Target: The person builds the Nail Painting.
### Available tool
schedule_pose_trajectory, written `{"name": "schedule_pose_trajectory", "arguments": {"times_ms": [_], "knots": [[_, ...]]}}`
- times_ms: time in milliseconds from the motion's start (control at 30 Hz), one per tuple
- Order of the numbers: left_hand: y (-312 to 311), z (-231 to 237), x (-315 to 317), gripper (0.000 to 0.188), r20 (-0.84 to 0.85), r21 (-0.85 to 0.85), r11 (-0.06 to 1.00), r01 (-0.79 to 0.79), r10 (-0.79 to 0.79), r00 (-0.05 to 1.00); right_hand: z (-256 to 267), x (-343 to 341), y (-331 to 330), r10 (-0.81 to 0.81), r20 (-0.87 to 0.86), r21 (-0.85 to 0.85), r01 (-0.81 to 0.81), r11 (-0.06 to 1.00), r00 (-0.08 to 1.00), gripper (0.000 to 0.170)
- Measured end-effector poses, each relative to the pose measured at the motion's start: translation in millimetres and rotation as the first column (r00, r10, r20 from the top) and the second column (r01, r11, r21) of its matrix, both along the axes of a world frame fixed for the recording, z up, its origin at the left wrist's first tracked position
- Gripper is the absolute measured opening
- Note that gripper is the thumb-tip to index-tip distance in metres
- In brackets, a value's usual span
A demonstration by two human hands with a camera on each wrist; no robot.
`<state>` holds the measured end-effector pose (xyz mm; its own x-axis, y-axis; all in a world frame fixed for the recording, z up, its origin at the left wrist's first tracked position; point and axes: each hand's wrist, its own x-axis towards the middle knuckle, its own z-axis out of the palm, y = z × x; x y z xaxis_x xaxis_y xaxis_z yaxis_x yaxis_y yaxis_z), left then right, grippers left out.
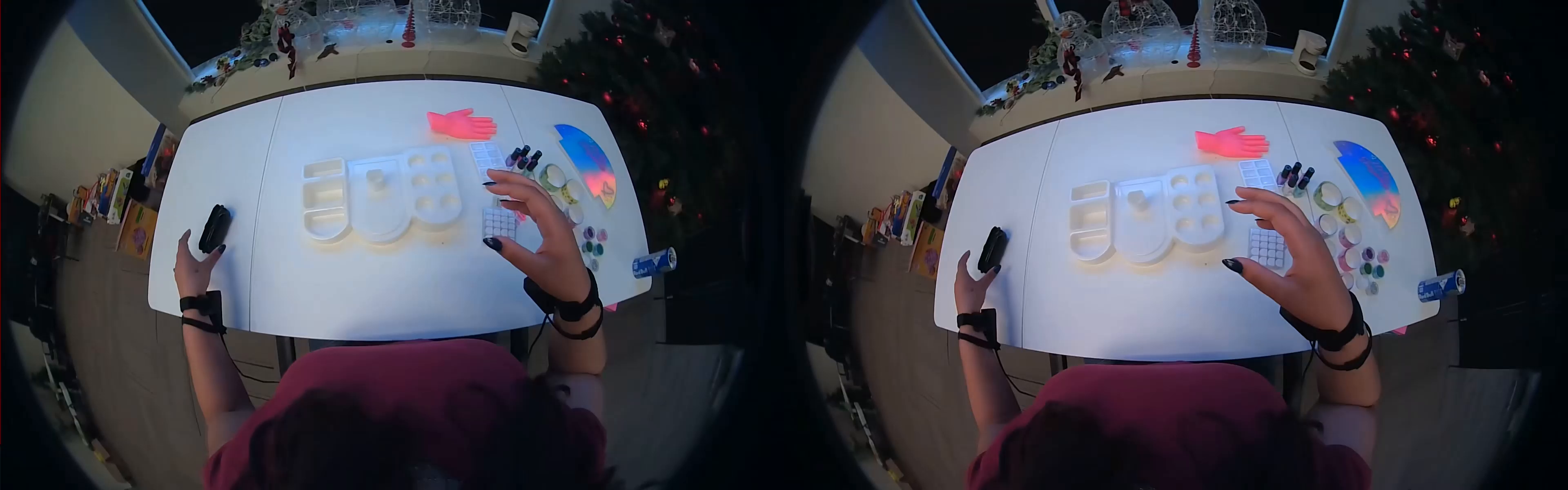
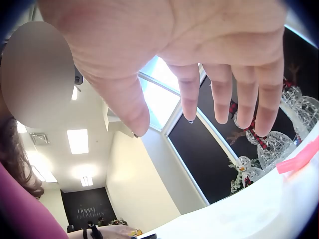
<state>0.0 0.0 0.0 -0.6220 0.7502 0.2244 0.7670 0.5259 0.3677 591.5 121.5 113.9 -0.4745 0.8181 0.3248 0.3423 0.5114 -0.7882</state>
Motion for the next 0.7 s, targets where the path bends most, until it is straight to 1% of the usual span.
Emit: {"name": "schedule_pose_trajectory", "arguments": {"times_ms": [33,67,100,133,167,200,233,267,333,367,400,467,500,533,567,600,633,667,700], "knots": [[3.8,7.7,4.2,0.065,0.014,0.07,0.996,0.057,-0.058,0.998,-2.4,3.7,-0.5,-0.01,-0.002,-0.015,0.01,1.0,1.0,0.057],[9.2,15.5,14.0,0.065,0.018,0.076,0.994,0.077,-0.079,0.997,-4.1,7.9,-0.2,-0.016,0.002,-0.028,0.016,0.999,1.0,0.056],[17.1,23.9,29.3,0.06,0.057,0.204,0.958,0.204,-0.219,0.974,-4.3,11.7,1.1,-0.034,0.01,-0.015,0.034,0.999,0.999,0.056],[20.7,34.5,46.5,0.054,0.077,0.326,0.893,0.311,-0.353,0.932,-6.1,13.7,-0.5,-0.042,-0.011,-0.048,0.042,0.998,0.999,0.055],[27.3,48.0,73.6,0.037,0.269,0.472,0.825,0.312,-0.472,0.84,-9.4,14.8,-2.9,-0.046,-0.033,-0.09,0.043,0.995,0.998,0.054],[31.9,62.1,97.4,0.037,0.275,0.467,0.827,0.313,-0.472,0.838,-14.6,14.9,-4.7,-0.048,-0.03,-0.096,0.045,0.994,0.998,0.054],[35.8,76.4,118.4,0.031,0.415,0.477,0.813,0.333,-0.543,0.73,-21.0,14.5,-6.5,-0.066,-0.07,-0.126,0.057,0.99,0.995,0.053],[42.8,83.7,132.3,0.03,0.54,0.495,0.797,0.347,-0.595,0.595,-26.0,14.0,-7.0,-0.086,-0.107,-0.152,0.069,0.986,0.991,0.051],[56.2,76.8,140.8,0.04,0.563,0.514,0.729,0.452,-0.684,0.463,-40.4,10.7,-9.5,-0.099,-0.129,-0.197,0.072,0.978,0.987,0.05],[67.1,69.6,143.8,0.044,0.576,0.542,0.705,0.458,-0.708,0.409,-41.7,9.0,-6.0,-0.117,-0.151,-0.218,0.083,0.972,0.982,0.048],[77.8,65.3,148.3,0.045,0.574,0.531,0.704,0.472,-0.708,0.411,-40.6,7.7,-2.4,-0.121,-0.153,-0.213,0.086,0.973,0.981,0.048],[95.3,57.2,157.3,0.045,0.566,0.527,0.655,0.542,-0.746,0.351,-38.2,6.0,4.4,-0.139,-0.014,-0.153,0.136,0.979,0.99,0.045],[105.1,53.6,158.8,0.045,0.565,0.527,0.649,0.548,-0.75,0.345,-36.3,4.0,10.1,-0.146,0.029,-0.104,0.148,0.984,0.989,0.045],[114.8,50.6,158.3,0.038,0.549,0.49,0.645,0.586,-0.751,0.367,-35.3,0.6,18.5,-0.155,0.025,-0.103,0.157,0.982,0.988,0.045],[123.7,49.2,158.6,0.034,0.53,0.454,0.639,0.621,-0.754,0.388,-34.8,-2.6,30.0,-0.157,0.073,-0.048,0.161,0.986,0.985,0.045],[130.4,49.4,160.5,0.034,0.529,0.454,0.633,0.628,-0.758,0.382,-34.9,-5.5,43.6,-0.16,0.121,0.006,0.161,0.987,0.98,0.045],[135.1,48.5,163.5,0.031,0.491,0.529,0.59,0.611,-0.799,0.346,-37.1,-7.6,61.1,-0.174,0.162,0.048,0.169,0.984,0.971,0.044],[140.6,47.3,164.5,0.035,0.45,0.602,0.542,0.587,-0.837,0.312,-40.4,-10.3,79.8,-0.181,0.166,0.047,0.176,0.983,0.969,0.044],[148.8,41.2,152.5,0.051,0.494,0.548,0.566,0.616,-0.813,0.307,-44.9,-13.3,98.8,-0.214,0.257,0.175,0.172,0.969,0.943,0.044]]}}
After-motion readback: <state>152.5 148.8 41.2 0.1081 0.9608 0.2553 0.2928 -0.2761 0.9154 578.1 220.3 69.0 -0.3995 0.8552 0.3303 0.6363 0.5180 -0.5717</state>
